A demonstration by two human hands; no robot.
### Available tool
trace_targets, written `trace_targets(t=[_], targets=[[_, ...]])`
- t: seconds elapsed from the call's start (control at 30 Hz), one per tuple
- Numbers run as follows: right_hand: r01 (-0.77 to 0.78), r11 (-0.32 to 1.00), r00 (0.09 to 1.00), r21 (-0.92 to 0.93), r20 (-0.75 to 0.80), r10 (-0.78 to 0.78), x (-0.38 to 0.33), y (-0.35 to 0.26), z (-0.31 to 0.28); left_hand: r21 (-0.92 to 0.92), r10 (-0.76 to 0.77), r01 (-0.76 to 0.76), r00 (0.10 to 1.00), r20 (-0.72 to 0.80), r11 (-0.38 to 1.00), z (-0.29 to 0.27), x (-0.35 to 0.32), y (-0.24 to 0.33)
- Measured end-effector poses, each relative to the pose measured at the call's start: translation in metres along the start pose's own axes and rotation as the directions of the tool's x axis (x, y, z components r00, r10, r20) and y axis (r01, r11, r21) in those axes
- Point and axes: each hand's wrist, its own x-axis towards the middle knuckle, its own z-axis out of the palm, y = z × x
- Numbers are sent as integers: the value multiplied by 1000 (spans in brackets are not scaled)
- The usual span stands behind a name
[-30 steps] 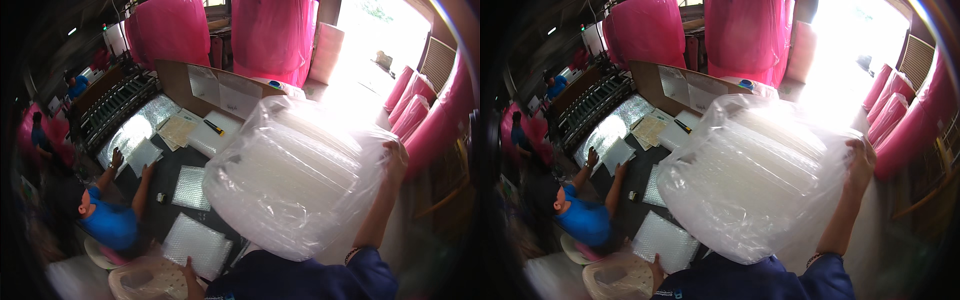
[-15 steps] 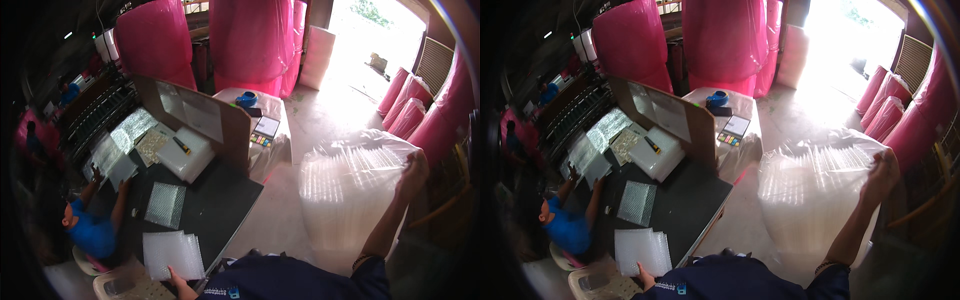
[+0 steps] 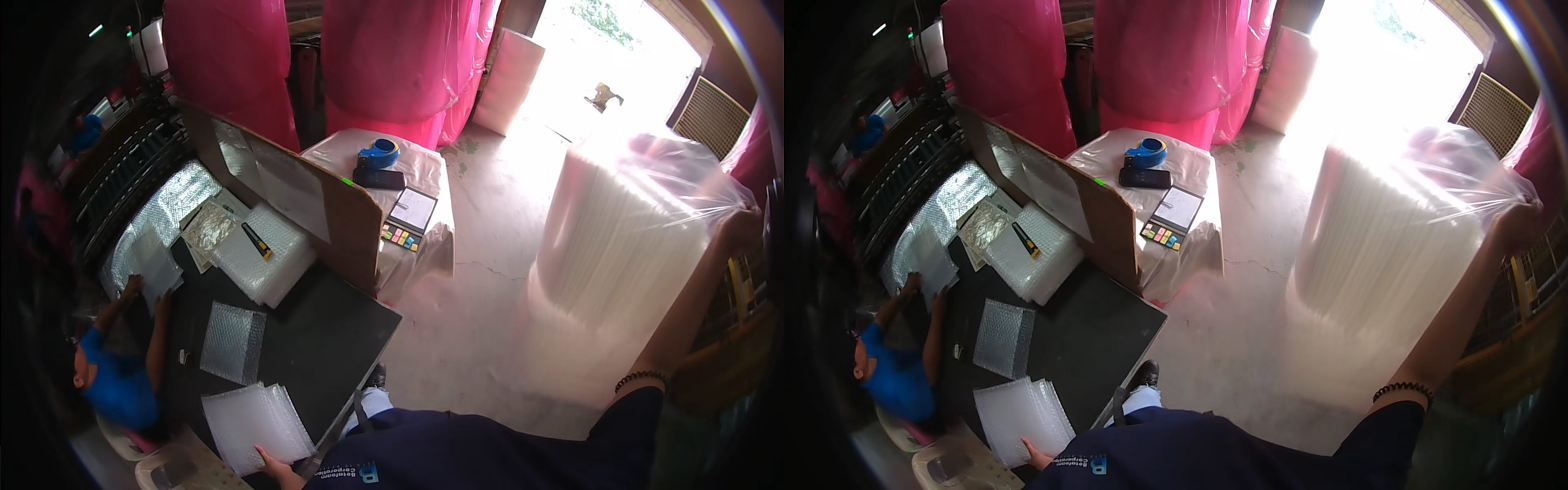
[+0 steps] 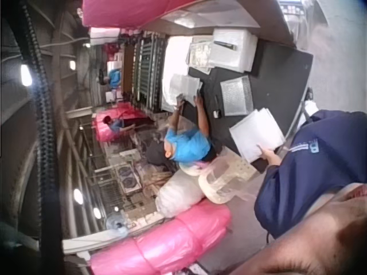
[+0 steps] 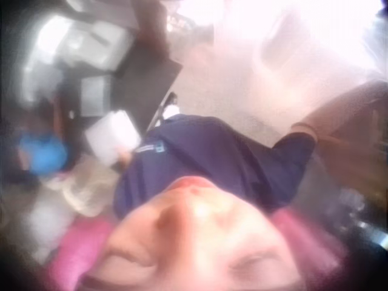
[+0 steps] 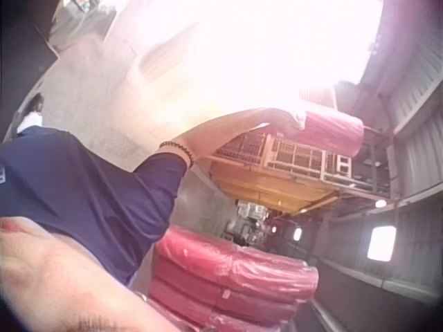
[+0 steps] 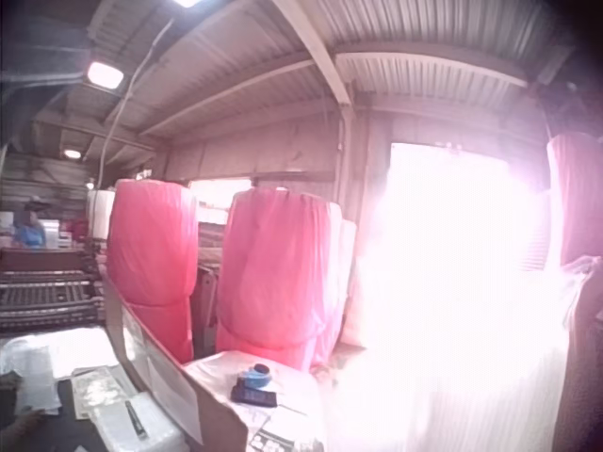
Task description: The person stacks sheets of bubble wrap on a table and places them into a large plastic bag. They then fold the bag closed and measure the resulting bundle with a tape measure.
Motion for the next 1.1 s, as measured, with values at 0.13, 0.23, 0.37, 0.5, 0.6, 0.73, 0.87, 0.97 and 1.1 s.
trace_targets(t=[0.13, 0.23, 0.37, 0.5, 0.6, 0.73, 0.87, 0.97, 1.1], targets=[[-89, 985, 977, -146, 178, 115, -3, 1, 14, -58, 32, -40, 991, -128, 998, 0, 38, -26], [-411, 654, 880, 636, 88, 467, 4, 3, 69, -125, 17, -32, 993, -116, 992, 20, 34, -33], [-339, 242, 828, 909, 167, 535, -5, -39, 111, -213, 22, -50, 991, -128, 976, 27, 18, -32], [-343, 581, 899, 738, 79, 431, -20, -93, 128, -355, 28, -69, 992, -120, 933, 41, -4, -33], [20, 986, 998, 166, 48, -28, -49, -119, 71, -478, 135, -140, 990, -45, 867, 30, -12, -69], [139, 936, 988, 324, 14, -152, -80, -113, 27, -343, 224, -265, 962, -155, 901, 53, -88, -67], [-96, 841, 994, 533, 103, 47, -102, -91, -31, -405, 76, -72, 997, -7, 911, 57, -129, -57], [-564, 52, 753, 824, 488, 440, -145, -84, 2, -343, 257, -230, 966, 35, 911, 36, -91, -89], [-546, -153, 687, 823, 545, 480, -145, -74, -27, -465, 262, -195, 961, 84, 864, 45, -69, -112]])
